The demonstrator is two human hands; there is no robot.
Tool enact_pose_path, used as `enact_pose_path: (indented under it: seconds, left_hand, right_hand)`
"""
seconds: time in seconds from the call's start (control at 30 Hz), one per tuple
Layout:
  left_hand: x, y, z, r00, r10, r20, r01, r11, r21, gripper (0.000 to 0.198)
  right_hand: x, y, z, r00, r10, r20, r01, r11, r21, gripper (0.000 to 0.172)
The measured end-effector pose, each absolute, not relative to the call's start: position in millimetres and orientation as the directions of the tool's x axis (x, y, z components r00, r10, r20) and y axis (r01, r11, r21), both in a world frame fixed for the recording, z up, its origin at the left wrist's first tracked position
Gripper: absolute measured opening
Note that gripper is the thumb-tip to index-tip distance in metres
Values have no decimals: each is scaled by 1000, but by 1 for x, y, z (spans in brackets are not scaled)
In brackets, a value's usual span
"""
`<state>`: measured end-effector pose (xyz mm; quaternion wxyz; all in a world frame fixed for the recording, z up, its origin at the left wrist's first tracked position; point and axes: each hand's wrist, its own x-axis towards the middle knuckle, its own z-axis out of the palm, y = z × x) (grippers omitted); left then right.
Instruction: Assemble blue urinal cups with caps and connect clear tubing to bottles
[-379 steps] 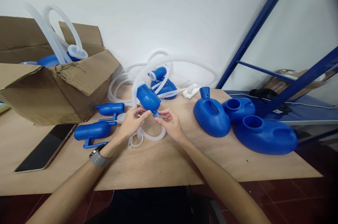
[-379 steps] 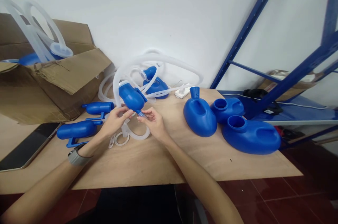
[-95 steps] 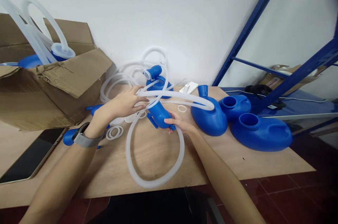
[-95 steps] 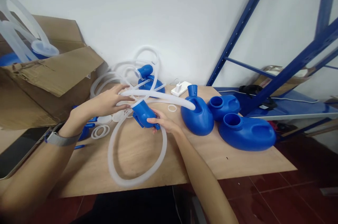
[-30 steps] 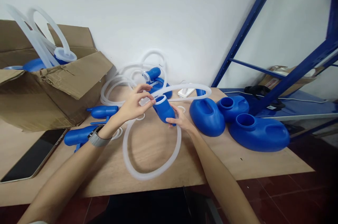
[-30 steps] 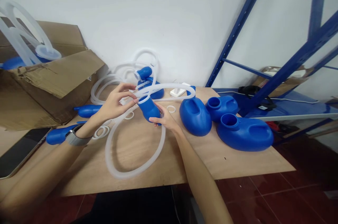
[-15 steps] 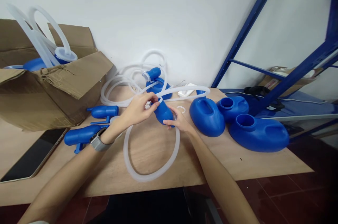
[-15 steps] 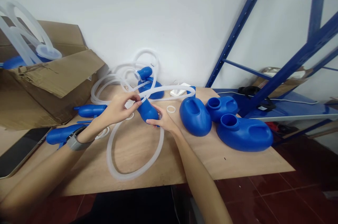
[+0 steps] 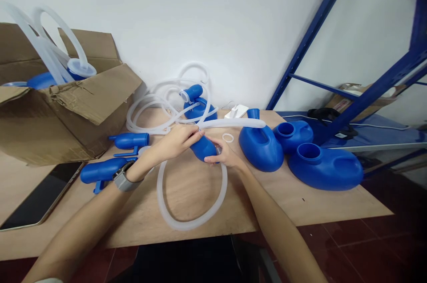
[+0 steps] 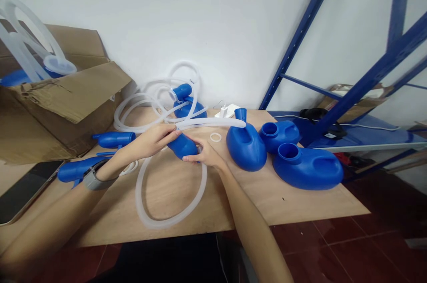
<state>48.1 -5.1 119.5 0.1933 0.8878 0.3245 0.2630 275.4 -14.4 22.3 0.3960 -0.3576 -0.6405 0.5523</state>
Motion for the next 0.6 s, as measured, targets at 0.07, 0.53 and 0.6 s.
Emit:
enact_pose_path:
  seconds: [0.07,0.53,0.6]
  left_hand:
    - [47,-4,120,658,678,328,449,-703,551,44]
    - [-27,38,145,578,809,110,701,-561,441,55]
    - [-44,51,137,509,860,-16,790,-461,404,56]
  right_hand:
    - [279,-14,23,-439,890,122,38,154,-987,95]
    - [305,2,13,-271,960,76,13,83,-996,87]
    - [308,3,11,-186,979,80,-31,75,-997,78]
